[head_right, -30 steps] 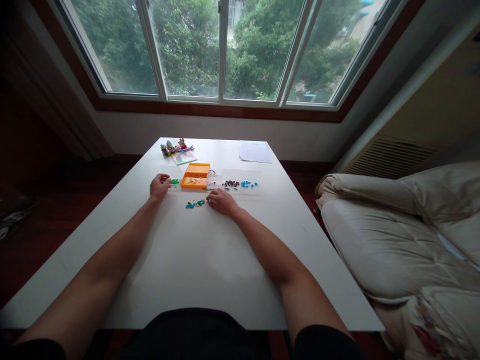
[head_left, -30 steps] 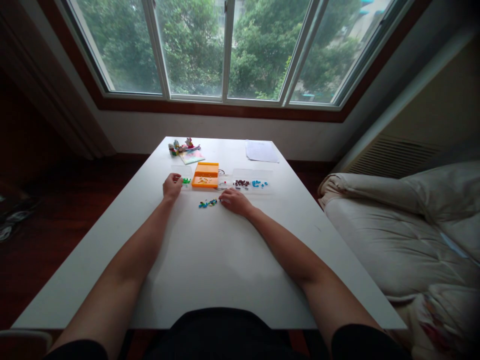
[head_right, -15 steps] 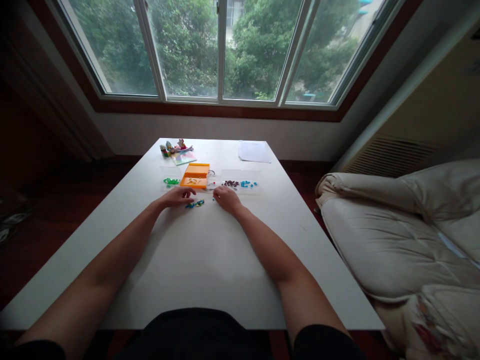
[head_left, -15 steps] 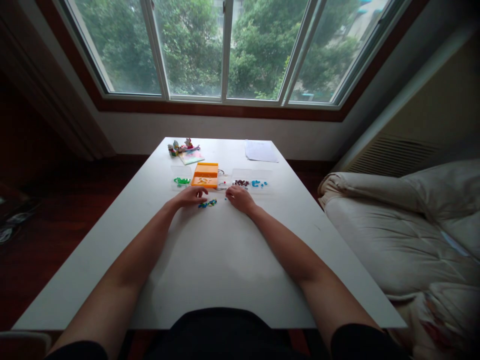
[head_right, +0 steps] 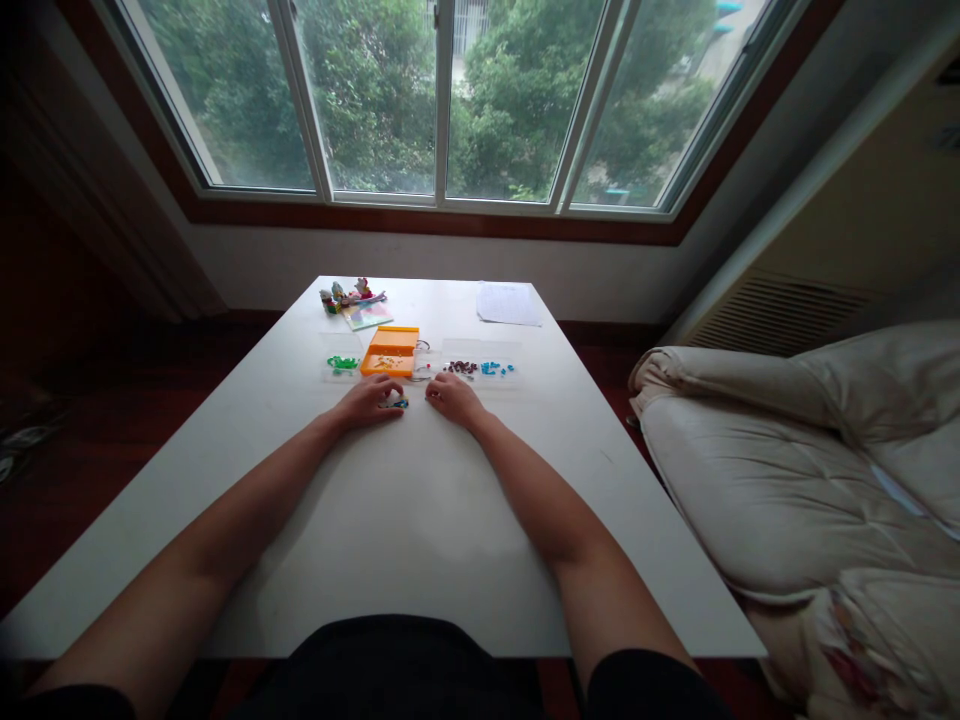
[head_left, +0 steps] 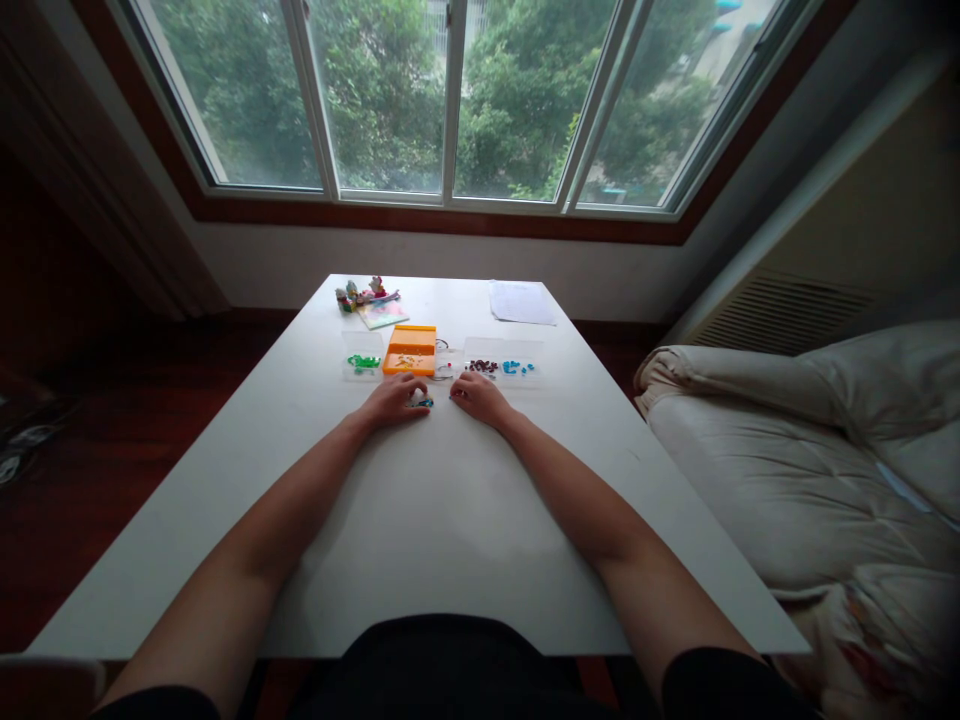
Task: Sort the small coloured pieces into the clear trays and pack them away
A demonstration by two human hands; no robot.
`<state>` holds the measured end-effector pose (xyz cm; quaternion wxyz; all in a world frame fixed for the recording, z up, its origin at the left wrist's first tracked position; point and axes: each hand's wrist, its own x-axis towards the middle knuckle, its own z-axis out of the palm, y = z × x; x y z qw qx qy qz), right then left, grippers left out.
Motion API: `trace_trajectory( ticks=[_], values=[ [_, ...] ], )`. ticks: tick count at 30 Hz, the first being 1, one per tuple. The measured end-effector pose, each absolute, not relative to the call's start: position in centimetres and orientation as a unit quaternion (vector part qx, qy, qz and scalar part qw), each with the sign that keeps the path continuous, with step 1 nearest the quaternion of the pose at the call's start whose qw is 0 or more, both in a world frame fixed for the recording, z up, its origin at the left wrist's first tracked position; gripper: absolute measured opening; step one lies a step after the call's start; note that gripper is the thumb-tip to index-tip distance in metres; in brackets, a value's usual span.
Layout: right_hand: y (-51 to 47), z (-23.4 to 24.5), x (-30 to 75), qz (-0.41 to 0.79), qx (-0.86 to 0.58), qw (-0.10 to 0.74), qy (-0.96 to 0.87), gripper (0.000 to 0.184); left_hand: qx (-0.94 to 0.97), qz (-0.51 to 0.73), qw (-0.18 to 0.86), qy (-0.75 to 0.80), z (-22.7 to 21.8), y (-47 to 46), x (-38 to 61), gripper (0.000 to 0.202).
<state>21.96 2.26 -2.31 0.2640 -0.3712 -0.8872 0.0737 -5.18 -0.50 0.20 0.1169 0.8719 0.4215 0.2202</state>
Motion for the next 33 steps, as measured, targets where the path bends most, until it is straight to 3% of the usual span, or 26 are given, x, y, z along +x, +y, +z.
trace_trajectory(
  ticks=[6,15,23,28,33],
  values=[
    [2.2,-2.0,22.1,0.073,-0.396,0.295,-0.867,0.009,0.865,0.224,0.084,0.441,-0.4,-0.3,-4.6,0.027],
    [4.4,-1.1,27.8,-0.029,-0.605,0.462,-0.648,0.008,0.873,0.225,0.067,0.428,-0.7,0.4,-5.1,0.021],
    [5.2,-1.9,29.1,-0.006,-0.630,0.456,-0.628,0.013,0.821,0.308,0.163,0.453,-1.6,2.5,-6.0,0.026],
    [3.4,-1.7,24.6,0.033,-0.512,0.417,-0.751,0.013,0.827,0.290,0.222,0.427,-1.5,3.1,-7.6,0.021],
    [1.5,-2.0,20.5,0.066,-0.387,0.314,-0.864,0.020,0.832,0.277,0.274,0.395,-1.2,3.0,-9.2,0.023]
  ],
)
